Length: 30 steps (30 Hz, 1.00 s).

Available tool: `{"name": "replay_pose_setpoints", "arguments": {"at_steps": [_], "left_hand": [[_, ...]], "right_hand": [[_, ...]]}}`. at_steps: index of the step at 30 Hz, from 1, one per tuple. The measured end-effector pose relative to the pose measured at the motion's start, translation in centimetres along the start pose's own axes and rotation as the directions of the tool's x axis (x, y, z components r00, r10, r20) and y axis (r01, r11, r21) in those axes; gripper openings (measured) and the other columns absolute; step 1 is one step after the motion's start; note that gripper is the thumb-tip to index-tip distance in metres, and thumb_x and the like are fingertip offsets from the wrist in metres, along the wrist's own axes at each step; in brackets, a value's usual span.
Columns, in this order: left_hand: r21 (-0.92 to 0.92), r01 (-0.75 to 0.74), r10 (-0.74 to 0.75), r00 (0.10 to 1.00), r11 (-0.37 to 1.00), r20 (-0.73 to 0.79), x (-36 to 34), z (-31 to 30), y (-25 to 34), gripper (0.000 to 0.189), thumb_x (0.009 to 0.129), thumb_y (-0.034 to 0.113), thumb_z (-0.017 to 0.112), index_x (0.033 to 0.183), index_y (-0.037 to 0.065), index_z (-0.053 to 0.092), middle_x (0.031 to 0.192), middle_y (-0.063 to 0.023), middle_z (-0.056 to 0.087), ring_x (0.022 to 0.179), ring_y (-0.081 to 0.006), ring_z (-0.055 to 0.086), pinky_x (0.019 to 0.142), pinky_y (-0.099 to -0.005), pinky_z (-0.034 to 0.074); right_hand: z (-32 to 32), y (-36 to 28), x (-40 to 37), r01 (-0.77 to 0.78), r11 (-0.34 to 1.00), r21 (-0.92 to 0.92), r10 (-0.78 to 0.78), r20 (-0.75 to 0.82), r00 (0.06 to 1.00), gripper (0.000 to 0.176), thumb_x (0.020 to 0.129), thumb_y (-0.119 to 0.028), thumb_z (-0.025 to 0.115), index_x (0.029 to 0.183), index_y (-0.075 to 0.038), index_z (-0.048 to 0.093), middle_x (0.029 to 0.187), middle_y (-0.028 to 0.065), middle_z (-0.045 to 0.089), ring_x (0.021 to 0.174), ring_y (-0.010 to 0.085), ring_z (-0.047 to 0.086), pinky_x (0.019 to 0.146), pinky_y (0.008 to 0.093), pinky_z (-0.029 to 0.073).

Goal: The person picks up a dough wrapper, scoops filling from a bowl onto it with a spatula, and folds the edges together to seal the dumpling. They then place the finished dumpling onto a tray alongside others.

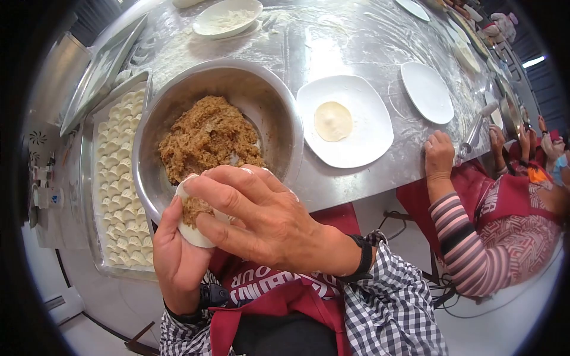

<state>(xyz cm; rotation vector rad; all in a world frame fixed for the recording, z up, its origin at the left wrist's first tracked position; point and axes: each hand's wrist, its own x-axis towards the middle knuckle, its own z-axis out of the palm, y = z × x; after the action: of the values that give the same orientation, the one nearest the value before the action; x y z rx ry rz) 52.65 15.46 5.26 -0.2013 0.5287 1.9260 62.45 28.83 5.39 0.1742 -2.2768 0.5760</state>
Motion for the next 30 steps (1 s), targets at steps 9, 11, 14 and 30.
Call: {"name": "replay_pose_setpoints", "arguments": {"at_steps": [9, 11, 14, 30], "left_hand": [[0.101, 0.027, -0.031, 0.999, 0.995, 0.037, -0.2, -0.5, -0.5, 0.039, 0.093, 0.021, 0.037, 0.126, -0.001, 0.037, 0.123, -0.0141, 0.045, 0.115, -0.0237, 0.045, 0.100, -0.0386, 0.034], [0.166, 0.016, -0.025, 0.998, 0.986, 0.050, -0.5, -0.1, -0.5, 0.041, 0.093, 0.021, 0.039, 0.126, -0.002, 0.036, 0.123, -0.0146, 0.046, 0.115, -0.0238, 0.045, 0.099, -0.0378, 0.035], [0.307, -0.054, 0.012, 0.990, 0.950, 0.138, -1.0, 0.7, -0.3, 0.047, 0.088, 0.016, 0.048, 0.128, -0.004, 0.033, 0.123, -0.0159, 0.045, 0.116, -0.0230, 0.045, 0.098, -0.0357, 0.036], [0.869, -0.412, 0.331, 0.889, 0.275, 0.317, -1.1, 0.2, -0.2, 0.042, 0.078, 0.010, 0.066, 0.114, -0.006, 0.050, 0.116, -0.0195, 0.054, 0.106, -0.0231, 0.054, 0.091, -0.0323, 0.041]], "right_hand": [[0.0, 0.2, -0.3, -0.136, 0.956, 0.260, 0.163, -0.085, 0.983, 0.018, 0.062, -0.008, 0.069, 0.075, -0.001, 0.059, 0.105, 0.0178, 0.058, 0.092, 0.0303, 0.058, 0.075, 0.0354, 0.047], [-0.3, 0.2, -0.2, -0.169, 0.944, 0.284, 0.195, -0.065, 0.979, 0.019, 0.062, -0.008, 0.070, 0.075, -0.001, 0.059, 0.105, 0.0180, 0.058, 0.092, 0.0305, 0.058, 0.075, 0.0355, 0.047], [-0.4, 0.4, 0.1, -0.189, 0.930, 0.315, 0.218, -0.060, 0.974, 0.018, 0.063, -0.006, 0.069, 0.076, 0.000, 0.058, 0.104, 0.0167, 0.057, 0.090, 0.0302, 0.057, 0.074, 0.0359, 0.046], [0.6, 0.7, 1.0, -0.134, 0.934, 0.330, 0.201, -0.176, 0.964, 0.018, 0.067, -0.004, 0.065, 0.083, 0.000, 0.058, 0.103, 0.0158, 0.056, 0.084, 0.0277, 0.058, 0.070, 0.0341, 0.046]]}}
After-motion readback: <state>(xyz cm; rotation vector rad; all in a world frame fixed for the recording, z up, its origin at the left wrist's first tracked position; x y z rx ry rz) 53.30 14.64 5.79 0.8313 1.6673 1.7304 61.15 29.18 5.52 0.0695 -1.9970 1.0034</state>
